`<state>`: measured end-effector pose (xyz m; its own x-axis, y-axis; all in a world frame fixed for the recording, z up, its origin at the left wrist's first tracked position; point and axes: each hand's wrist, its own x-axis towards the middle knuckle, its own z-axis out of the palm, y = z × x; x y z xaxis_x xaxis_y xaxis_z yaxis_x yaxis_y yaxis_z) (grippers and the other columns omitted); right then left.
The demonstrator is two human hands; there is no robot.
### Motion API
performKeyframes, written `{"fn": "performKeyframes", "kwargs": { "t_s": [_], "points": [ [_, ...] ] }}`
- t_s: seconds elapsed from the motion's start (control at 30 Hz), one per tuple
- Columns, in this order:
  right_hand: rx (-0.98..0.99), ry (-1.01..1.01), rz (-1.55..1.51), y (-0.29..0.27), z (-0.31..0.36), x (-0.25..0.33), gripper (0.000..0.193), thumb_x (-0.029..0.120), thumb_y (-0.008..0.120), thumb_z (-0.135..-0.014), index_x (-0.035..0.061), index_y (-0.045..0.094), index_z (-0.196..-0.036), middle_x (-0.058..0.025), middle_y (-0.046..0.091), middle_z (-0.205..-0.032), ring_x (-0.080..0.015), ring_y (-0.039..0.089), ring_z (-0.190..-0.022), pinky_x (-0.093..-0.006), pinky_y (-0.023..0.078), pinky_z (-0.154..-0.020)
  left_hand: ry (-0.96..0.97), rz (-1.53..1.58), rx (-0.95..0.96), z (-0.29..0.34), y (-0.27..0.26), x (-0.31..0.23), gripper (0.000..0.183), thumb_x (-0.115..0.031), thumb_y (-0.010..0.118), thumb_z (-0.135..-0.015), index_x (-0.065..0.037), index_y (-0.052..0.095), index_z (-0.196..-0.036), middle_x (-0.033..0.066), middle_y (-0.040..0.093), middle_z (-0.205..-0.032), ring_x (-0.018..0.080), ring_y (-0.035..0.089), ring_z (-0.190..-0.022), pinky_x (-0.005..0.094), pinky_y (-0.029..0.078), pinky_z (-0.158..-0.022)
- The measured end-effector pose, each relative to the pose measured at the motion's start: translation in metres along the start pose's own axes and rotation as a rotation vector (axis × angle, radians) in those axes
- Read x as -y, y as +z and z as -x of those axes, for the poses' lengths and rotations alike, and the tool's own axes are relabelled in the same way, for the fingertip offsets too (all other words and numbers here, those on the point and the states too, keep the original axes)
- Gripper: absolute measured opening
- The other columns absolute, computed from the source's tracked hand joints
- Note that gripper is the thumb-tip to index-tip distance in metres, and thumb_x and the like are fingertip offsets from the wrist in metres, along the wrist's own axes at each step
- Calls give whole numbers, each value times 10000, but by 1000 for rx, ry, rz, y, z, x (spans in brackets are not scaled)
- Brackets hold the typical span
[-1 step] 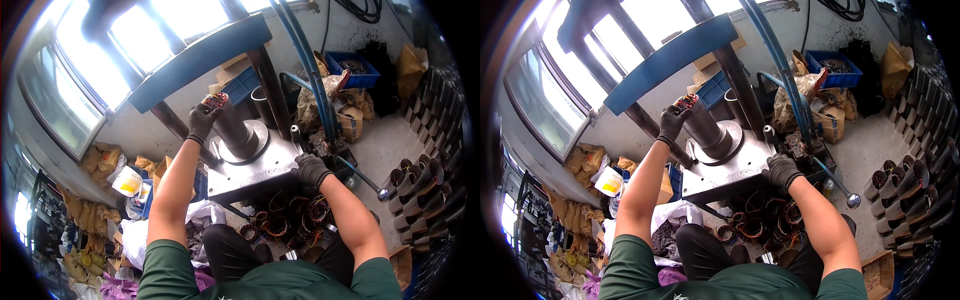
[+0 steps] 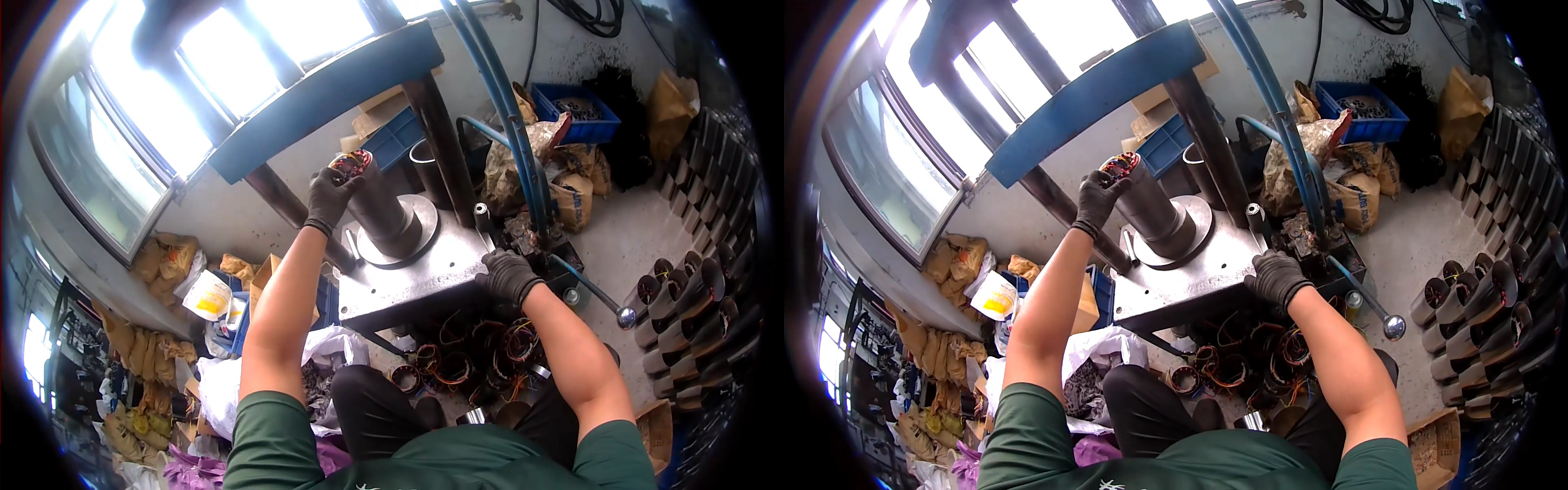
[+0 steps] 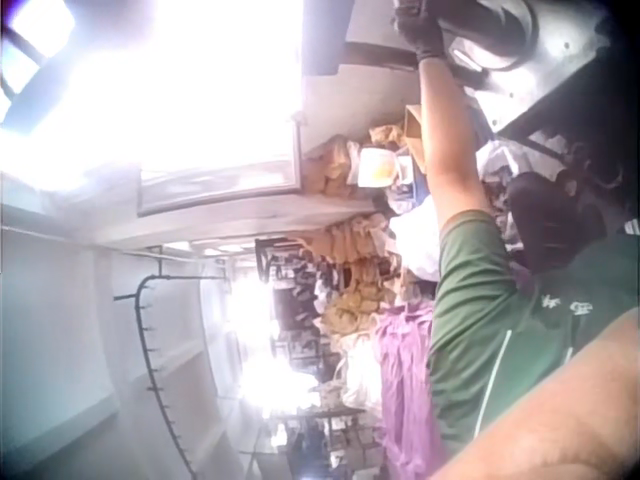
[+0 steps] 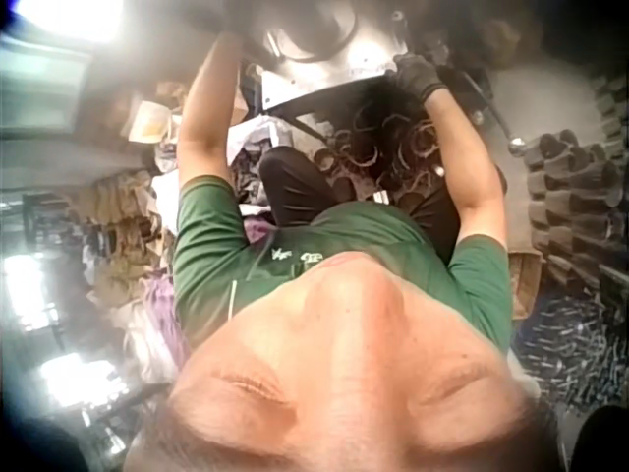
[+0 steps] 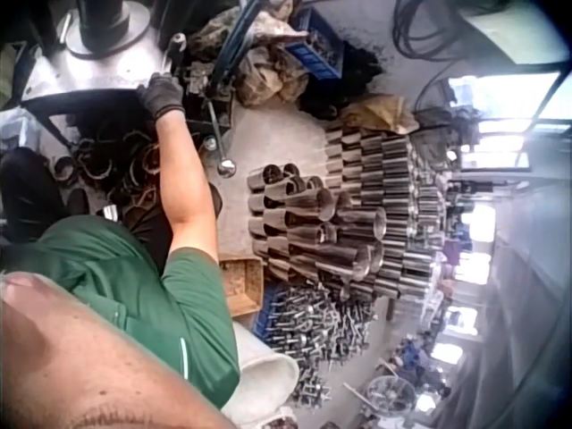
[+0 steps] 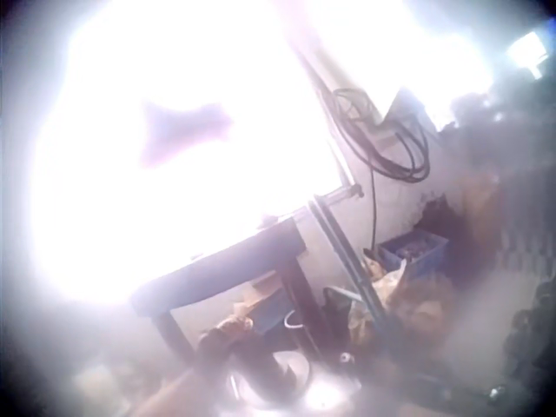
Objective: The person uses a thin metal tool to tuck wires into the slots of an electrical motor stator while it is held in a press fixture, then removes the finished component and replaces it with a new one.
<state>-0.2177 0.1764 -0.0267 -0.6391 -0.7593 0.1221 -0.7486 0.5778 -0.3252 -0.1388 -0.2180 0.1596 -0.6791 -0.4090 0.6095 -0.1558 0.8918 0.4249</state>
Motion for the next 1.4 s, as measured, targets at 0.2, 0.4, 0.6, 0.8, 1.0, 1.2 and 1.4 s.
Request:
{"fn": "performKeyframes", "kwargs": {
  "t_s": [0.2, 0.4, 0.6, 0.8, 1.0, 1.2, 1.4],
  "points": [
    [38, 14, -27, -7, 1, -3, 499, 484, 604, -937, 51, 683, -1171, -223, 696, -1191, -365, 665, -1159, -482, 532, -1006, -52, -43, -22, 5, 6, -25, 636, -309, 995, -660, 19, 637, -1071, 195, 594, -1163, 318, 655, -1006, 391, 562, -912],
    [84, 77, -205, -14, 5, -6, 752, 565, 603, -935, 15, 541, -1445, -300, 615, -1360, -411, 613, -1272, -480, 489, -1087, -79, 115, -71, 6, 21, -21, 579, -214, 984, -700, -22, 638, -1124, 166, 677, -1145, 272, 721, -1011, 353, 593, -903],
    [260, 106, -195, -39, 17, -5, 1065, 775, 533, -892, -73, 434, -1529, -309, 561, -1464, -394, 543, -1389, -438, 422, -1166, -45, 147, 39, 5, 15, -16, 577, -204, 984, -719, 23, 647, -1129, 141, 661, -1128, 238, 701, -1003, 346, 591, -916],
    [251, -171, -209, -45, 28, -7, 462, 460, 648, -910, 67, 741, -1133, -218, 742, -1029, -395, 712, -1002, -497, 545, -922, 40, 71, -80, 24, -26, -4, 909, -270, 880, -836, -147, 358, -1570, 268, 584, -1418, 358, 629, -1275, 434, 550, -1008],
    [110, -355, -546, -48, 59, 20, 275, 31, 790, -782, 31, 718, -1048, -182, 725, -1004, -299, 701, -924, -408, 559, -808, -117, 673, -51, 171, -89, 16, 436, -65, 710, -976, -8, 570, -1385, 114, 689, -1243, 184, 681, -1025, 315, 543, -918],
    [320, -379, -848, -60, 103, 54, 280, -109, 667, -872, 3, 712, -1124, -134, 730, -1134, -238, 699, -1055, -323, 550, -903, -323, 505, -22, 445, -138, 37, 171, -113, 700, -1008, -3, 716, -1138, 53, 728, -1014, 134, 659, -951, 298, 541, -898],
    [643, -212, -532, -25, 144, -21, 460, -119, 610, -743, -3, 666, -1185, -120, 596, -1355, -211, 682, -955, -342, 563, -832, -972, 266, 20, 721, -118, 43, 224, -188, 748, -938, -41, 740, -1107, 135, 753, -1015, 255, 723, -948, 363, 565, -878]
  ]
}}
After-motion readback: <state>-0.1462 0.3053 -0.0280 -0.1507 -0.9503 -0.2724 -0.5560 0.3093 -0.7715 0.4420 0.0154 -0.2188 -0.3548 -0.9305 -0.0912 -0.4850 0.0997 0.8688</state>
